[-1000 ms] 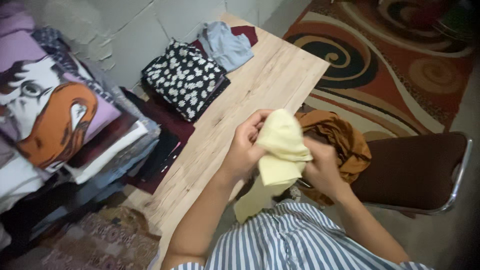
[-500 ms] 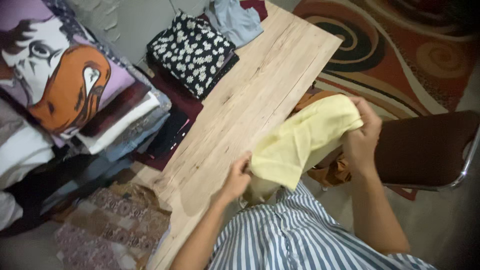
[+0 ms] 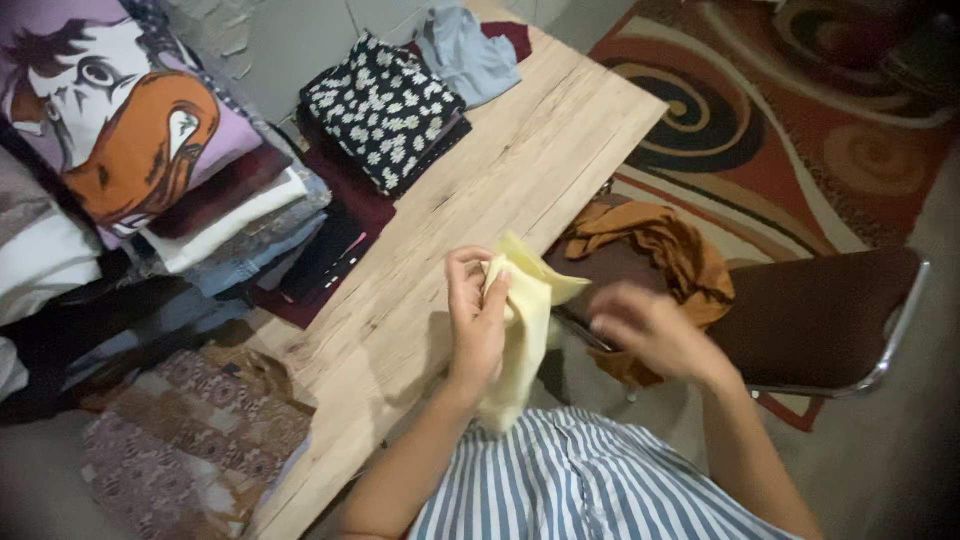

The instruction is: The person folds various garments on a wooden table, including a red plaid shirt, a white t-shirt, a blue checkered shirt, a pink patterned top, a purple t-shirt, a black t-shirt, a yellow t-shirt, and a brown button-up shirt. Each item is smoothed, folded, and stacked on the table.

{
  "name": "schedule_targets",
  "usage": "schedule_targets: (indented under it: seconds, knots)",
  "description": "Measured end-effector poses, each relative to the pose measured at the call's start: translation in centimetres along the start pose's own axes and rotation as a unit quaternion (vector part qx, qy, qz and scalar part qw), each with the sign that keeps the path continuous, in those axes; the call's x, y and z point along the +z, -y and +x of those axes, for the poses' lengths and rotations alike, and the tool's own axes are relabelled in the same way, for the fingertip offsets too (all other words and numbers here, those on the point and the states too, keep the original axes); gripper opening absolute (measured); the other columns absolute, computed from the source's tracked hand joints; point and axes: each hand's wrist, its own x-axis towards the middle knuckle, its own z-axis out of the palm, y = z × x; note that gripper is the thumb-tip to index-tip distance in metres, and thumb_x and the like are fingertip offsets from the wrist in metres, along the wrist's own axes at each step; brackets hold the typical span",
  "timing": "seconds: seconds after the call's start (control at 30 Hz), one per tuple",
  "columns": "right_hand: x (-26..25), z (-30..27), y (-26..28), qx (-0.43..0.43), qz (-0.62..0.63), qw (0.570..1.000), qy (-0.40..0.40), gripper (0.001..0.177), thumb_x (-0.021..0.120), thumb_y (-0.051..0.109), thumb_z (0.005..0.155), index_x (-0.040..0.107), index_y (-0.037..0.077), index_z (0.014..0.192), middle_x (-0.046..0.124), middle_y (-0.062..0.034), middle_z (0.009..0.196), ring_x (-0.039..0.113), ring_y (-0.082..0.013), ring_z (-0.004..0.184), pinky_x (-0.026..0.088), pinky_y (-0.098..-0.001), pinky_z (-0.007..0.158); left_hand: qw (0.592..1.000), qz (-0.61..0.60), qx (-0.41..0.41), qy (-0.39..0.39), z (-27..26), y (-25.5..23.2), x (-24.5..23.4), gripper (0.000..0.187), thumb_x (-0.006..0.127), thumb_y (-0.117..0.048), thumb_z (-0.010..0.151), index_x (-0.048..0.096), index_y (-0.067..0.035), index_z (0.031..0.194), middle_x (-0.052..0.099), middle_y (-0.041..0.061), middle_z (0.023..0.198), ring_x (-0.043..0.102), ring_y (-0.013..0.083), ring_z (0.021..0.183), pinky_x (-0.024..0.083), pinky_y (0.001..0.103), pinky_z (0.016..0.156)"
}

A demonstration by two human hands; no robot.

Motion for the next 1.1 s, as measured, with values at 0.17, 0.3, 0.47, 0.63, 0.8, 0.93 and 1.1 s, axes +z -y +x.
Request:
schedule_targets:
  seconds: [0.17,0.3,0.47,0.63,0.8,0.93,1.1]
  knots:
    - [3.1,-1.9,-1.9,-0.28,-0.01,0.959,0.04,0.078,0.091,0.027,0.073,0.057,0.002,0.138,0.064,-0.0209,0.125,0.062,-0.0327,0.113,0.049,-0.0456,0.094,0.993,0.03,0.11,0.023,-1.2,0.5,4.4,0.011,0.053,0.002,0.109,0.063,-0.001,0.106,0.063,0.005,0.101,0.057,0.0096,0.092,0.048,0.025,0.084]
    - [6.4,-1.8,-4.5,-0.289,0.066,0.944,-0.141,0.05,0.072,0.003,0.077,0.067,-0.001,0.127,0.069,-0.0221,0.12,0.066,-0.0345,0.112,0.053,-0.0456,0.094,0.987,0.054,0.152,0.021,-2.9,-0.5,5.7,0.021,0.048,0.007,0.101,0.065,-0.002,0.107,0.066,0.004,0.104,0.06,0.0089,0.095,0.051,0.024,0.087]
    - [0.6,0.0,-8.2,-0.224,0.161,0.938,-0.209,0.037,0.052,-0.009,0.09,0.069,0.002,0.121,0.074,-0.0118,0.112,0.072,-0.0235,0.099,0.061,-0.0361,0.083,0.925,0.273,0.258,-0.064,-3.6,-3.8,2.1,0.03,0.045,0.013,0.095,0.068,-0.002,0.107,0.068,0.004,0.104,0.063,0.0116,0.086,0.054,0.024,0.074]
    - [-6.6,0.5,-8.2,-0.323,0.092,0.905,-0.26,0.019,0.067,0.004,0.095,0.071,0.0,0.113,0.073,-0.0095,0.096,0.064,-0.0098,0.068,0.05,-0.0232,0.053,0.853,0.36,0.363,-0.105,-5.2,-6.0,-0.8,0.03,0.046,0.016,0.099,0.068,0.0,0.112,0.063,0.011,0.105,0.065,0.0177,0.095,0.055,0.03,0.088]
    - [-10.0,-0.1,-7.6,-0.35,0.09,0.9,-0.245,0.012,0.069,0.012,0.104,0.073,0.001,0.105,0.065,-0.0019,0.076,0.052,-0.006,0.061,0.038,-0.022,0.053,0.736,0.535,0.406,-0.081,-7.9,-6.6,-0.2,0.043,0.058,0.008,0.089,0.066,0.002,0.131,0.059,0.016,0.114,0.063,0.0312,0.101,0.053,0.038,0.092]
    - [-12.5,-1.0,-6.7,-0.381,0.145,0.89,-0.205,0.015,0.068,0.015,0.109,0.069,0.001,0.108,0.064,0.0,0.079,0.052,-0.004,0.062,0.039,-0.0198,0.054,0.682,0.603,0.405,-0.088,-8.7,-6.3,-0.3,0.054,0.071,-0.001,0.072,0.065,0.005,0.126,0.057,0.02,0.114,0.063,0.0384,0.096,0.054,0.041,0.082]
    - [-14.8,-2.6,-4.7,-0.465,0.004,0.881,-0.086,0.029,0.078,0.016,0.084,0.07,0.002,0.108,0.072,-0.0047,0.093,0.068,-0.0114,0.079,0.055,-0.0278,0.065,0.729,0.559,0.364,-0.153,-8.8,-7.2,-1.7,0.037,0.061,0.013,0.076,0.071,-0.002,0.109,0.063,0.009,0.109,0.068,0.0248,0.094,0.055,0.036,0.079]
